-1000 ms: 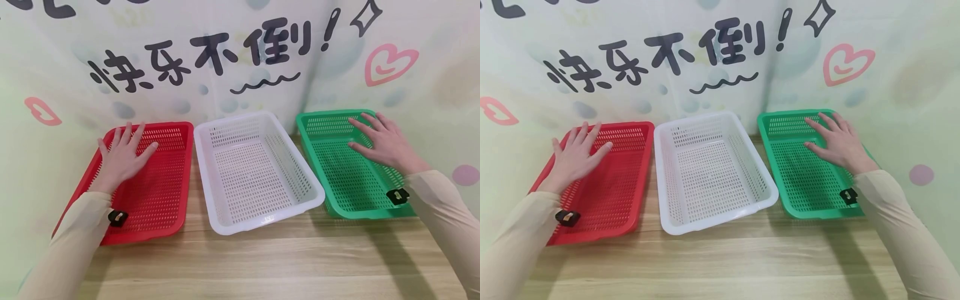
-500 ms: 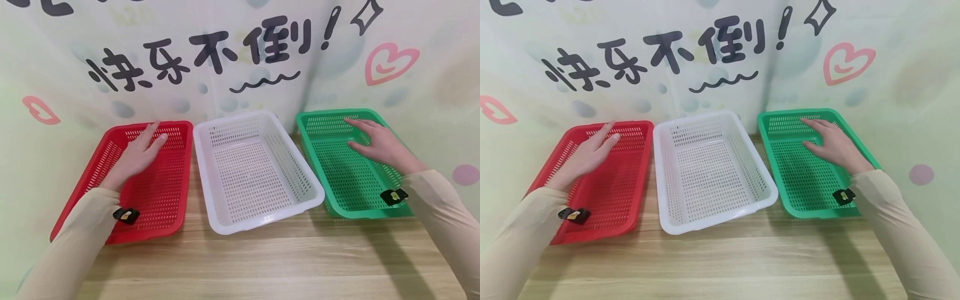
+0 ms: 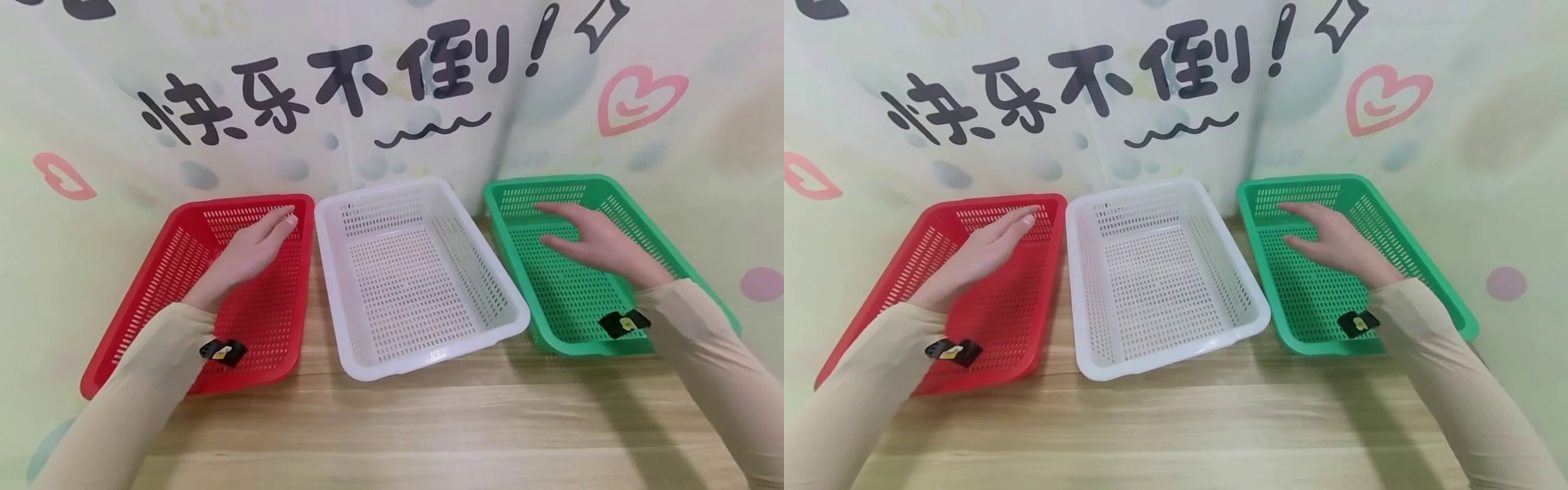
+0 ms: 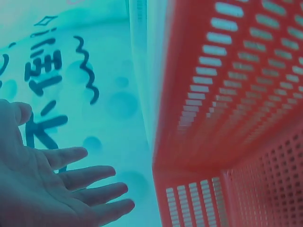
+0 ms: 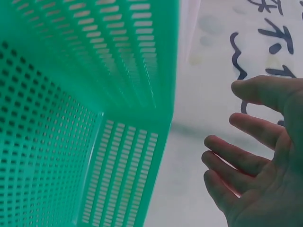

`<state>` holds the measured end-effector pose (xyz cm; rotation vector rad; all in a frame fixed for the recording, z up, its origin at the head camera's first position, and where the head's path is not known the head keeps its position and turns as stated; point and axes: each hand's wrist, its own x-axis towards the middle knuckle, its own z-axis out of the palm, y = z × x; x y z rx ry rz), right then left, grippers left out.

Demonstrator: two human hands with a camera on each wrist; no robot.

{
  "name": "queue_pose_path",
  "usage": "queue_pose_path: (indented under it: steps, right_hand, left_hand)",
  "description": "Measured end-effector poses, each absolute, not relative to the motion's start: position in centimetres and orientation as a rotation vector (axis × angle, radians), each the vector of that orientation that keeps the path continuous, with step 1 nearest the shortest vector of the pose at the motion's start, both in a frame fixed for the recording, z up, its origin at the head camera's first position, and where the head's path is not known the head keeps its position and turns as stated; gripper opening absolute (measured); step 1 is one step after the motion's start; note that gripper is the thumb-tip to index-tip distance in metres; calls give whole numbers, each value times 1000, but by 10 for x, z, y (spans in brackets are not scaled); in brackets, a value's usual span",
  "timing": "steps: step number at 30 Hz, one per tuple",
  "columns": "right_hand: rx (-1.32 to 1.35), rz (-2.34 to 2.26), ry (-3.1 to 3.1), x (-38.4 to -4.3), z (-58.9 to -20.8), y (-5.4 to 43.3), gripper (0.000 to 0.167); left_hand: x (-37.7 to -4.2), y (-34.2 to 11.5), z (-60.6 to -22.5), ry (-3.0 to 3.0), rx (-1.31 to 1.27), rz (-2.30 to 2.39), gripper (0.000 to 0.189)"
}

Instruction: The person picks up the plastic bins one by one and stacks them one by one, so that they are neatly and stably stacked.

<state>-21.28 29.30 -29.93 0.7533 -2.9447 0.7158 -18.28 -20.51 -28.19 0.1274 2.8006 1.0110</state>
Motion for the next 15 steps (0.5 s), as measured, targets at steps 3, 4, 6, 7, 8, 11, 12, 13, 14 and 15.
queue_pose_path:
  steps: [3, 4, 6, 7, 8, 11, 12, 13, 14, 15]
  right_hand:
    - [775, 731, -2945, -212, -300, 286, 56]
    - [781, 739, -2942, -211, -300, 284, 55]
    - [790, 751, -2936, -210, -300, 280, 53]
    - [793, 758, -2933, -210, -300, 279, 53]
    - [794, 766, -2929, -209, -299, 276, 52]
    - [816, 784, -2924, -208, -299, 271, 51]
    - [821, 786, -2924, -208, -298, 270, 50]
    - [826, 788, -2925, -208, -298, 269, 49]
    - [828, 794, -2926, -208, -298, 267, 48]
    - [828, 803, -2928, -208, -298, 266, 48]
  left_hand:
    - [-183, -198, -282, 2756, 111, 1052, 66]
    - [-183, -195, -283, 2741, 100, 1063, 66]
    - [-183, -191, -284, 2717, 82, 1081, 66]
    - [-183, -189, -284, 2707, 76, 1084, 66]
    - [-183, -186, -285, 2695, 70, 1089, 65]
    - [-183, -180, -287, 2656, 69, 1111, 65]
    - [-182, -178, -288, 2643, 73, 1117, 65]
    - [-181, -176, -289, 2632, 79, 1124, 65]
    - [-181, -175, -291, 2621, 86, 1129, 66]
    - [-180, -174, -292, 2617, 96, 1123, 65]
